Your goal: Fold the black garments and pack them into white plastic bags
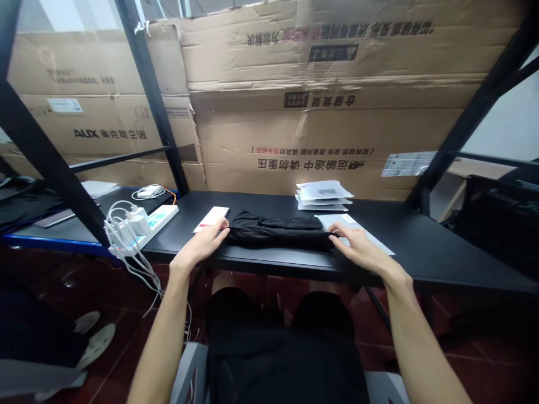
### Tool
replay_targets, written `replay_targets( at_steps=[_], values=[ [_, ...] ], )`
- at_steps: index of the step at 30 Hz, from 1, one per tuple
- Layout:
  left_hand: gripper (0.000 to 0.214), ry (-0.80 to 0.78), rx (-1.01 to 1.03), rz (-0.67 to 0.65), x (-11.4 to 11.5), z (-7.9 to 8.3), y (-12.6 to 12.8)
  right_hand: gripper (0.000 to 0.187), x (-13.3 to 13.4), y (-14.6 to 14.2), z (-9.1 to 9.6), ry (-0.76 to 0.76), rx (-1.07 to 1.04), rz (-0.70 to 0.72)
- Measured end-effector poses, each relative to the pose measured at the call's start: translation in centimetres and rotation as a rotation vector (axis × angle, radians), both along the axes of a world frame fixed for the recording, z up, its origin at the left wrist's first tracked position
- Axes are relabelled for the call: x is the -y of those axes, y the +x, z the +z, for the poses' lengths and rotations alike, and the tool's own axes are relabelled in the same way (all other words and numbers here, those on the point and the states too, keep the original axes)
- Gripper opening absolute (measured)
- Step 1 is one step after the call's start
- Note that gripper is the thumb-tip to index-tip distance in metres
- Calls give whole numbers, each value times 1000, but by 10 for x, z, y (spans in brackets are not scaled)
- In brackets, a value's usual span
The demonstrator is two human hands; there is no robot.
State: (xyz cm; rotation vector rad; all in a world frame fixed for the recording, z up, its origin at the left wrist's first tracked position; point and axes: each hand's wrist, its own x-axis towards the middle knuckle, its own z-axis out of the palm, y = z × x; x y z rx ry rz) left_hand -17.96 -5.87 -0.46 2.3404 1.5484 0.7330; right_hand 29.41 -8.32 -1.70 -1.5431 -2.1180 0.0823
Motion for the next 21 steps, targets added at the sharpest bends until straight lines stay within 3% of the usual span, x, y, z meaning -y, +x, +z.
replay_targets(
  at_steps=[4, 8, 14, 21],
  values=[
    [28, 38, 6, 37, -1, 0, 0, 38, -2, -2, 4, -72, -94, 100],
    [25, 68, 4, 95, -1, 1, 5, 34, -3, -11, 7, -42, -187, 114],
    [19, 146, -25, 226, -2, 3, 24, 31, -16, -17, -5, 68, -284, 47],
    [15, 227, 12, 244, -35, -10, 39, 26, -40, -21, -12, 117, -328, -143]
  ],
)
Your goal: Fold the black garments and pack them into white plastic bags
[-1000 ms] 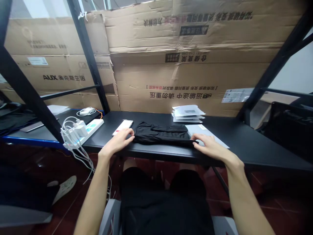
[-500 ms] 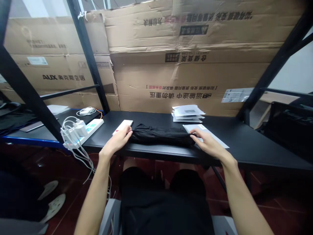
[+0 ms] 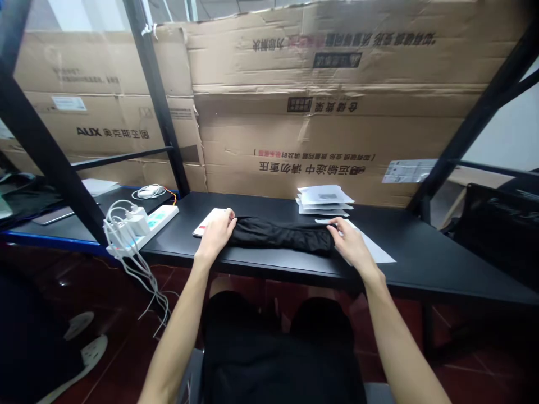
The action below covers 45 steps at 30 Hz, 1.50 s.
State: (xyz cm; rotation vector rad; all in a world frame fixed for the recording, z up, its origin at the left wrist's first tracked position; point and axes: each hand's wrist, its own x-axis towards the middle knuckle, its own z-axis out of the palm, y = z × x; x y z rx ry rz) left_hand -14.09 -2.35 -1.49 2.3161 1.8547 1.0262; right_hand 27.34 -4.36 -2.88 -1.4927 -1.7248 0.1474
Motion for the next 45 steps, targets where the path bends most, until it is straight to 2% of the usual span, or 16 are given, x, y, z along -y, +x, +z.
replay_targets(
  at_steps=[6, 9, 12, 14, 16, 19, 23, 26, 30, 36, 41, 45],
  values=[
    [10, -107, -84, 55, -18, 0, 11, 22, -26, -7, -1, -63, 266, -224],
    [13, -148, -157, 92, -21, 1, 18, 22, -30, -12, 0, -99, 372, -271],
    [18, -155, -185, 130, -23, -1, 23, 32, -21, -24, 5, 6, 418, -310],
    [27, -156, -178, 153, -23, -5, 25, 42, -10, -39, 7, 115, 408, -280],
    [38, -161, -172, 174, -23, -8, 27, 51, 2, -63, 6, 159, 386, -171],
    [40, -172, -183, 186, -22, -12, 29, 63, 14, -109, -4, 86, 405, 5],
    [28, -177, -219, 155, -20, -10, 34, 81, 14, -165, -21, -49, 447, 117],
    [25, -207, -211, 127, -17, -3, 35, 92, 8, -188, -24, -122, 452, 117],
    [28, -308, -102, 103, -16, 10, 30, 100, 5, -196, -23, -227, 444, 111],
    [20, -315, 10, 139, -27, 38, 28, 102, 5, -204, -24, -209, 440, 159],
    [24, -319, 51, 205, -28, 66, 53, 106, 4, -214, -17, -255, 417, 222],
    [30, -271, 6, 216, -23, 77, 78, 100, 5, -193, -10, -224, 395, 311]
  ],
)
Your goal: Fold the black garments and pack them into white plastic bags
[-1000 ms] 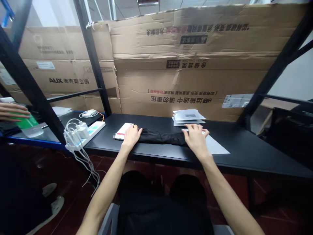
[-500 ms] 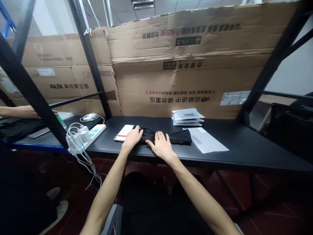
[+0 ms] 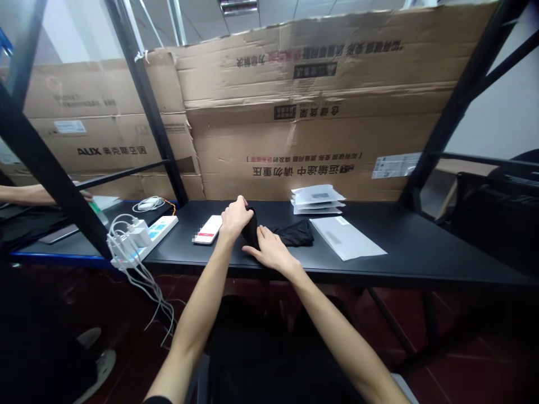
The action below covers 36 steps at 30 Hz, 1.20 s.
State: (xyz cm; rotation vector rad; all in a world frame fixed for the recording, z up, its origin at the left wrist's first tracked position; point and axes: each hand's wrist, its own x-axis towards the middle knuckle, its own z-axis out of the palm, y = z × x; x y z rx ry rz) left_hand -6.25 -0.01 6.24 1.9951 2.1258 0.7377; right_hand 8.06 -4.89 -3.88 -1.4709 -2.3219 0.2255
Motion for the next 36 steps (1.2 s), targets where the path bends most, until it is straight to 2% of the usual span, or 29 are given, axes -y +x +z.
replay_targets(
  at_steps=[2, 4, 8, 13, 16, 19, 23, 26, 28, 31, 36],
  values=[
    [31, 26, -27, -14, 2, 2, 12, 96, 4, 21, 0, 48, 14, 1],
    [31, 31, -49, -47, 5, 3, 24, 93, 9, 43, -2, 90, 52, -55],
    [33, 14, -102, -122, 14, 0, 57, 90, 19, 74, -9, 39, 104, -150],
    [36, -20, -149, -202, 25, -19, 100, 82, 21, 79, -18, 41, 66, -171],
    [32, -60, -118, -262, 28, -33, 112, 81, 21, 79, -22, 78, 28, -174],
    [27, -36, 8, -316, 30, -43, 106, 88, 21, 80, -24, 104, -18, -182],
    [34, 118, 348, -412, 34, -53, 74, 100, 25, 78, -23, 145, -76, -192],
    [36, 227, 485, -305, 38, -62, 43, 103, 29, 76, -19, 177, -71, -172],
    [36, 234, 454, -172, 41, -70, 26, 102, 32, 75, -16, 182, -53, -151],
    [40, 137, 309, -29, 46, -81, 12, 101, 37, 75, -13, 199, -43, -140],
    [61, -25, 112, 27, 53, -89, 17, 97, 43, 74, -9, 308, -24, -145]
  ],
)
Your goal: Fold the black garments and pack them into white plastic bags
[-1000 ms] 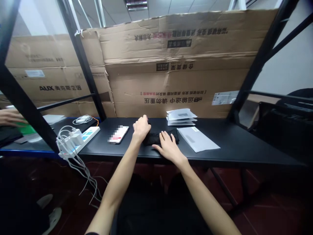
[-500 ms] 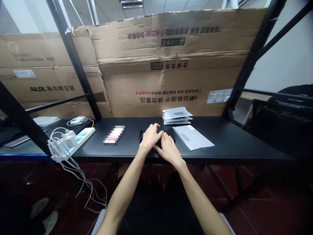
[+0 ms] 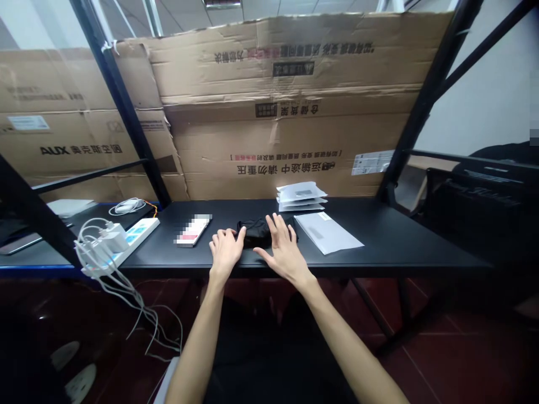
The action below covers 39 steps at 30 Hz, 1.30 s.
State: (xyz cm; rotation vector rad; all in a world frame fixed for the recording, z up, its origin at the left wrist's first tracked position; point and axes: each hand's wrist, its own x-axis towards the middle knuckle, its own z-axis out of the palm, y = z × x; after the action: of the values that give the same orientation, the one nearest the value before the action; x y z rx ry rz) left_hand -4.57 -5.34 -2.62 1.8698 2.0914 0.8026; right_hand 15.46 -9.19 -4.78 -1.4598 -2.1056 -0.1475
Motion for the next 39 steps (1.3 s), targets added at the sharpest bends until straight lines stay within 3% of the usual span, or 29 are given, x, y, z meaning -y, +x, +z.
replay_targets(
  at_steps=[4, 9, 13, 18, 21, 27, 32, 39],
  values=[
    [69, -16, -15, 0, 2, 0, 11, 90, -2, -3, -2, -19, 64, -30],
    [52, -37, -18, -8, 0, 4, 20, 88, -9, -4, -8, -143, 65, -42],
    [42, -89, 147, -2, -1, 16, 20, 85, -10, -1, -8, -177, 29, 14],
    [28, 97, 202, 53, 1, 33, 23, 84, -11, 6, -7, -163, -86, 190],
    [23, 241, 174, 36, 0, 37, 30, 73, -11, 8, -8, -114, -163, 250],
    [21, 419, 86, -62, -6, 38, 55, 47, -9, 2, -10, 79, -235, 7],
    [21, 488, 14, -182, -9, 35, 77, 46, -12, 0, -11, 14, -321, -116],
    [42, 454, -5, -429, -15, 6, 93, 52, -22, 9, -16, 24, -663, -174]
  ],
)
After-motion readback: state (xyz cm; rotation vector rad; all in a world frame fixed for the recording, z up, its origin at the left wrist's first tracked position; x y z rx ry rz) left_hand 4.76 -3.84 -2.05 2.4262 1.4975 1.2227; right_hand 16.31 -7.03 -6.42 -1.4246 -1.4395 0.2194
